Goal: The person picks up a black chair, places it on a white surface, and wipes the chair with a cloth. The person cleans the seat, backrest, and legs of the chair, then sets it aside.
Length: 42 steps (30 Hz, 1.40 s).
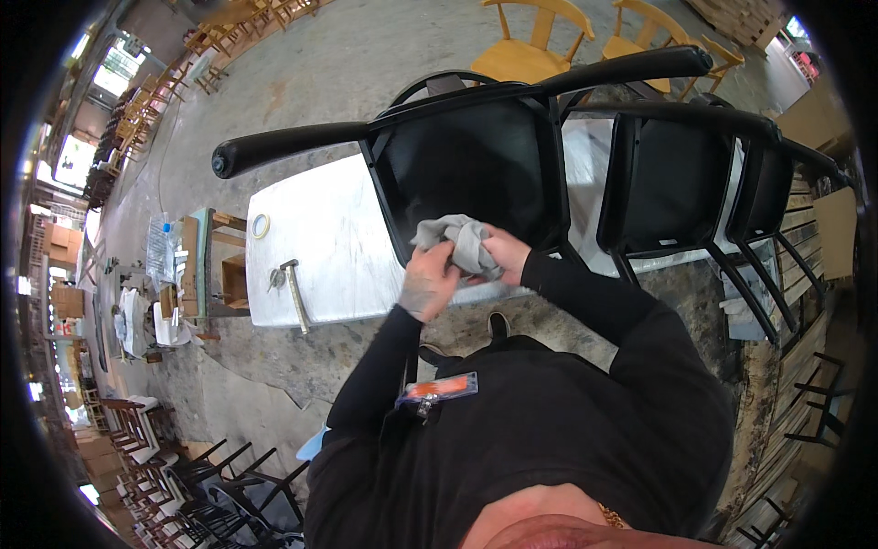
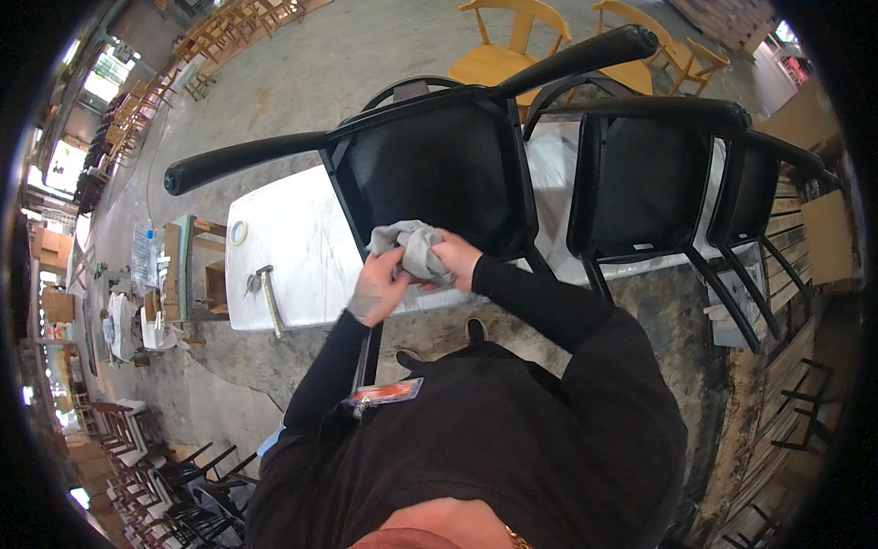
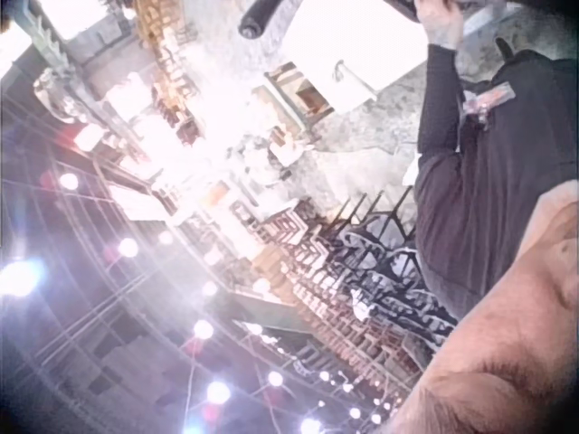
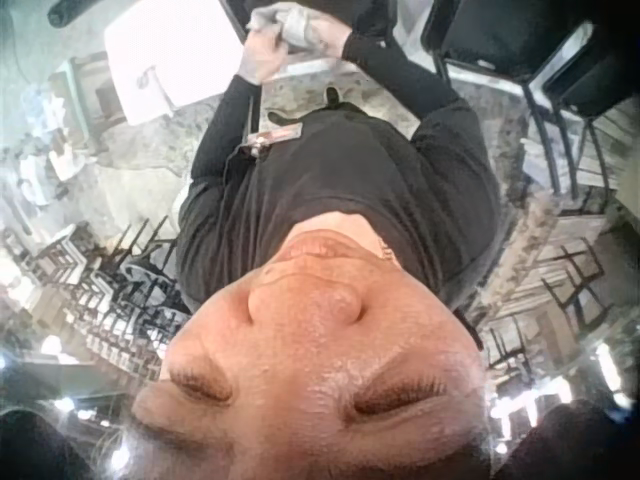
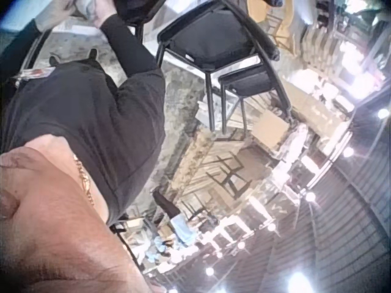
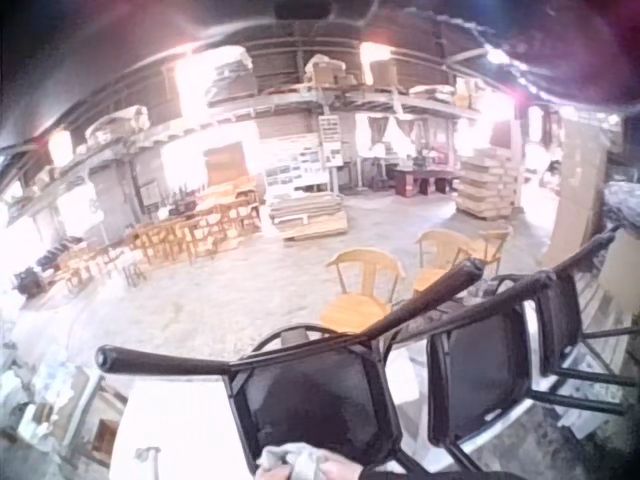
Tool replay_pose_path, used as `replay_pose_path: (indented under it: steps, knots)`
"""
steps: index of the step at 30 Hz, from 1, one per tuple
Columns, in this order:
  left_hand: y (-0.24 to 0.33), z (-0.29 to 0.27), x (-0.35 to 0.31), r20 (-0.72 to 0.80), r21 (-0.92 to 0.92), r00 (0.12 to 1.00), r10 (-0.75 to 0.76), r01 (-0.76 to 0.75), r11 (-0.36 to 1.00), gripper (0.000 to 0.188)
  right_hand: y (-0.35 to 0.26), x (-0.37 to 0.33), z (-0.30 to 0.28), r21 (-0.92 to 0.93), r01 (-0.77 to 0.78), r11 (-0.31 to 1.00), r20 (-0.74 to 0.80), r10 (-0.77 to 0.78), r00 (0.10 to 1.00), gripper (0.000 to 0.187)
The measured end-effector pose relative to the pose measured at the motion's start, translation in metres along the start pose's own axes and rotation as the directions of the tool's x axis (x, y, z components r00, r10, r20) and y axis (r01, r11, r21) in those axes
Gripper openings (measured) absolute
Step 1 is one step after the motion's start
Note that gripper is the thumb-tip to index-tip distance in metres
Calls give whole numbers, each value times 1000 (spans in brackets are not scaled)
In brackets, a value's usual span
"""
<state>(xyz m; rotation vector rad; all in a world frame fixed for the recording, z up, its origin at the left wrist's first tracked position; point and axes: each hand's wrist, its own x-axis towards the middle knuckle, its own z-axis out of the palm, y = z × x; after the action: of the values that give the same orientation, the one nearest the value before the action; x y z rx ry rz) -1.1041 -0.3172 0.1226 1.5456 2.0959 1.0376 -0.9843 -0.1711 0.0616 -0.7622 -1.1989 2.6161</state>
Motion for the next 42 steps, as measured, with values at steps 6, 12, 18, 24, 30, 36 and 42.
replay_pose_path:
  steps: [6,12,18,24,30,36,42]
  knots:
    - [-10,-145,20,-632,-125,774,37,-150,981,58,-86,56,-67,-987,98,126,-88,-942,324,66]
    - [65,-218,96,-607,-180,698,380,-587,789,49,15,93,-30,-935,75,-348,306,-677,669,44]
    - [64,-215,98,-562,-390,747,356,-618,683,20,73,52,-66,-805,94,-586,346,-334,877,28]
    - [55,-215,107,-592,-398,703,394,-680,616,22,-37,115,-49,-961,-260,96,-195,-899,392,69]
    - [57,-214,107,-589,-371,685,429,-701,609,21,12,133,20,-745,330,-580,633,-457,625,35]
    - [55,-213,104,-619,-376,686,383,-687,622,19,34,29,-81,-890,-37,-455,167,-399,902,41]
    - [54,-212,107,-619,-360,672,407,-703,613,22,-27,137,-32,-958,-283,46,-139,-938,318,54]
